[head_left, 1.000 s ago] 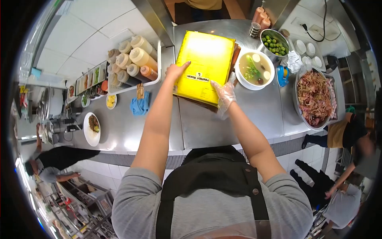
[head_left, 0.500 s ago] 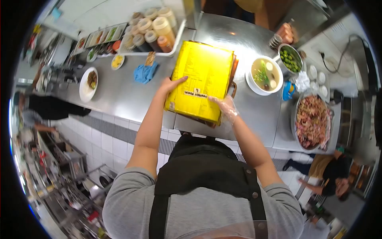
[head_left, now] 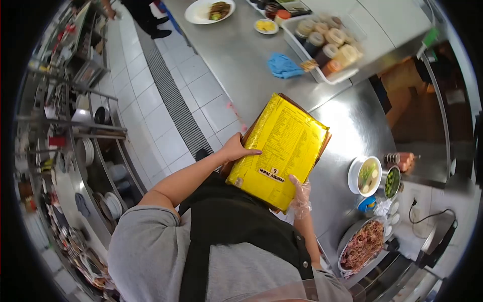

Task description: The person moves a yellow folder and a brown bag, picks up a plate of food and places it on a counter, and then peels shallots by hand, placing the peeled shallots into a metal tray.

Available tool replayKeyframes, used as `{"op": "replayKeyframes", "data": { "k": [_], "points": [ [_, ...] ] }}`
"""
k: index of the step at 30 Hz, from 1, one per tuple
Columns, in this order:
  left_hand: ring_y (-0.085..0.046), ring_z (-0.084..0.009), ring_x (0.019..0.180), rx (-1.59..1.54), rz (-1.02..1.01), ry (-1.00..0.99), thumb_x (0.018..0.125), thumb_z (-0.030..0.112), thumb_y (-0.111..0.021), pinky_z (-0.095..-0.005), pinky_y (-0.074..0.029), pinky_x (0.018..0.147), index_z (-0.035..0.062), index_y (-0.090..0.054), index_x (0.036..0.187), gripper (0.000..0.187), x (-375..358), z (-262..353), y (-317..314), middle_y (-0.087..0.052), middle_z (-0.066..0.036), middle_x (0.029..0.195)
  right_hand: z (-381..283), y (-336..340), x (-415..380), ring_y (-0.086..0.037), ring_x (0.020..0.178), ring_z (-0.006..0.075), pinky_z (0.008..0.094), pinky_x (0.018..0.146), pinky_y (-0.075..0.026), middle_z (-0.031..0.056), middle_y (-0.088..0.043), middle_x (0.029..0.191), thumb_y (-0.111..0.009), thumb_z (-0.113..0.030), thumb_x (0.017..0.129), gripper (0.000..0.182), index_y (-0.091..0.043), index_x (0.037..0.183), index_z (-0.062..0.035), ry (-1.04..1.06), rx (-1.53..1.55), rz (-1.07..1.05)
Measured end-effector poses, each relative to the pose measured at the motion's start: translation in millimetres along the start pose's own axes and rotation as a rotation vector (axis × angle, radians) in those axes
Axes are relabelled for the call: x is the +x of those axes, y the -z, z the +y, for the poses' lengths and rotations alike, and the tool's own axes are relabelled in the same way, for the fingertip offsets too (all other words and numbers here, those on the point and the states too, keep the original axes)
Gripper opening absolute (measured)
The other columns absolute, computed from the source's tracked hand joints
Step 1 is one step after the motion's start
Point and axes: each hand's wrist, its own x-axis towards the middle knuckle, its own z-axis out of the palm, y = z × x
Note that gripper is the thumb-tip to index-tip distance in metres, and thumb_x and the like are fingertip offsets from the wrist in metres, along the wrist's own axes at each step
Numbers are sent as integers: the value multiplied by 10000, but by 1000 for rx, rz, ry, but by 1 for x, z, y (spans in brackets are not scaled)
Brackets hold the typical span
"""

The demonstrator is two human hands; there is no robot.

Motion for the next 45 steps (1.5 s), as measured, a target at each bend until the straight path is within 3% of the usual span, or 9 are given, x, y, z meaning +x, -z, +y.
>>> {"op": "replayKeyframes", "data": {
  "k": [11,16,20,23,30,37,39,43,45],
  "points": [
    [-652,-291,925,-262,227,-194,574,465,-934,-375,-513,834,-58,-527,1100,846,-64,-118,199,-644,-217,987,125,-207,-20,-685,946,277,382,842,-576,152,-663,1156,-703,-3,849,510,-497,1316,12,35,-162,71],
    [-654,-282,914,-234,337,-107,576,458,-931,-372,-518,832,-50,-532,1079,818,-93,-146,326,-648,-202,980,167,-326,15,-677,985,284,383,833,-579,156,-649,1184,-708,-3,843,532,-485,1325,12,-41,-166,-65],
    [-666,-272,899,-284,379,-40,589,423,-930,-363,-529,820,-59,-538,1119,817,-82,-193,377,-653,-206,1000,213,-369,54,-676,991,275,380,837,-576,150,-644,1203,-701,10,847,526,-487,1328,4,-104,-192,-130],
    [-685,-301,893,-268,493,-10,550,468,-934,-372,-541,810,-97,-544,1108,885,-46,-224,405,-671,-237,997,244,-405,96,-680,974,256,363,838,-570,131,-662,1176,-701,21,847,493,-519,1305,-3,-88,-156,-160],
    [-706,-284,859,-309,507,247,607,365,-932,-364,-562,752,-75,-523,1046,744,61,-260,484,-689,-221,968,287,-480,227,-678,979,238,354,833,-561,111,-682,1150,-720,8,846,435,-578,1257,-9,-276,-176,-110],
    [-706,-281,859,-454,431,204,610,394,-927,-361,-556,749,-63,-558,1003,707,226,-322,548,-686,-219,945,343,-527,385,-666,988,236,347,834,-553,115,-673,1154,-709,-53,881,441,-558,1292,2,-389,-126,-39],
    [-701,-296,868,-363,435,184,593,434,-924,-366,-551,758,-60,-560,1014,744,279,-336,557,-683,-225,949,358,-524,427,-658,968,235,351,832,-547,109,-664,1150,-683,-83,911,428,-543,1305,9,-244,-448,139],
    [-661,-278,951,-270,270,192,596,468,-913,-372,-507,876,-68,-555,1126,834,379,-350,579,-665,-205,1009,376,-543,495,-642,960,228,350,815,-540,111,-641,1170,-657,-103,945,407,-525,1315,6,-69,-457,222],
    [-656,-263,916,-351,255,12,613,436,-910,-361,-508,845,-61,-558,1126,796,431,-364,576,-660,-200,997,386,-544,524,-640,962,226,346,815,-540,113,-642,1172,-662,-99,943,411,-523,1315,9,-18,-473,284]
  ]
}}
